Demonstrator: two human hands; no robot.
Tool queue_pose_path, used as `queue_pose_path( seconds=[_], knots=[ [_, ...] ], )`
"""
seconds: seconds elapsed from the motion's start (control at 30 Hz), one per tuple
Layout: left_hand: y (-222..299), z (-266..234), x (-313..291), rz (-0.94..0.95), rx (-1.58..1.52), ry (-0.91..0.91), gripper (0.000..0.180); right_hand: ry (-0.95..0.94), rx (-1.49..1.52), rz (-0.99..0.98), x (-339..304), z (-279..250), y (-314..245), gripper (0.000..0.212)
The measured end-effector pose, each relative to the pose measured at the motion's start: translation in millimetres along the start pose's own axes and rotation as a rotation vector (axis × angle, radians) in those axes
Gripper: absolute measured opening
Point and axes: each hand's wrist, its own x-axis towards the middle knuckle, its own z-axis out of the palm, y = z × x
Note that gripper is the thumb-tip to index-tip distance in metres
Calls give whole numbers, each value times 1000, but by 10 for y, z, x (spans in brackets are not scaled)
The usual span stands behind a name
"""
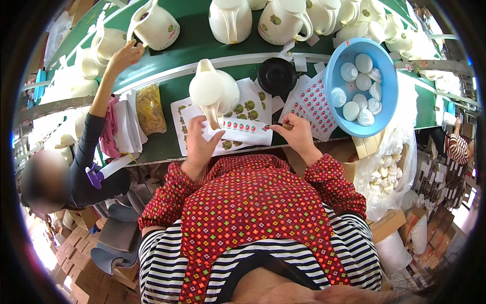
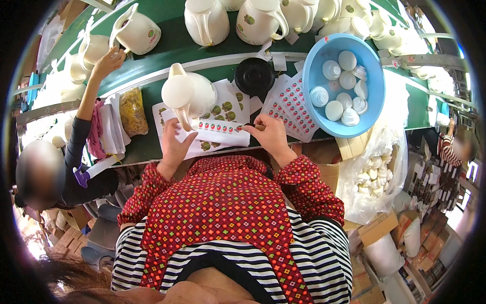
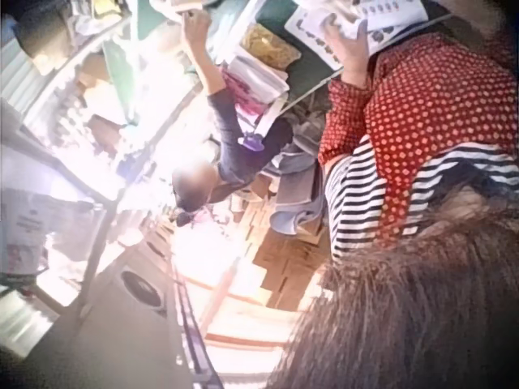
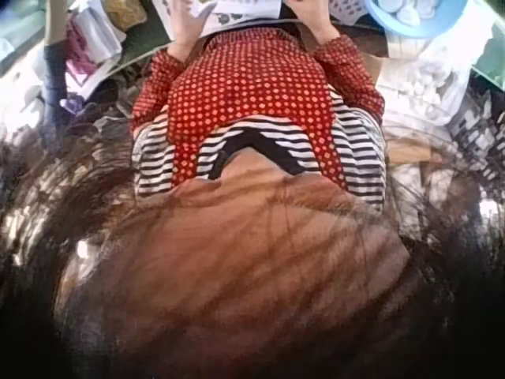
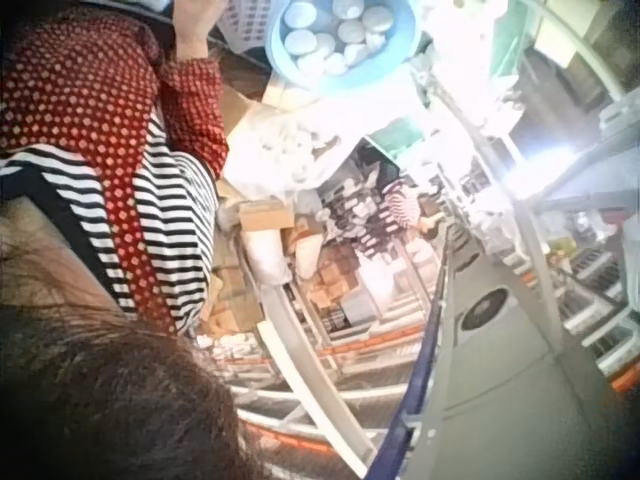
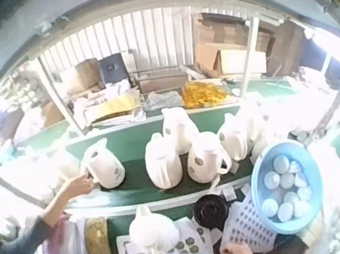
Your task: The person repeatedly picks up white plastic pitchers from a green workbench, applies small stickers to their sides, and places them back on the bench. The person also handles sticker sheets and a blue bowl of white plastic lids.
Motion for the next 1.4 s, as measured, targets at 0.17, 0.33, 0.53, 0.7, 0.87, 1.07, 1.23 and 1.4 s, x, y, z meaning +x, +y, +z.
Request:
queue_pose_path(
  seconds=[0.17,0.33,0.53,0.7,0.87,1.07,1.23,1.4],
  knots=[
    [56,-52,580,-36,-41,-385,22,-151,-30,-32,59,-217,-492,36],
    [434,-400,1337,-350,-640,-223,31,-191,-134,-160,109,-490,-1158,40],
    [773,-690,1155,-593,-888,-317,32,-388,-216,-190,62,-593,-1751,42],
    [862,-597,889,-732,-1017,-367,31,-494,-339,-259,36,-403,-1823,44],
    [818,-586,836,-712,-946,-430,32,-558,-491,-359,55,-257,-1883,42],
    [795,-643,823,-701,-976,-433,32,-615,-620,-440,108,-152,-1995,44],
    [762,-632,831,-706,-986,-407,31,-613,-682,-494,137,-78,-2027,47],
    [751,-653,857,-724,-986,-400,30,-558,-697,-573,163,22,-1888,45]
  ],
)
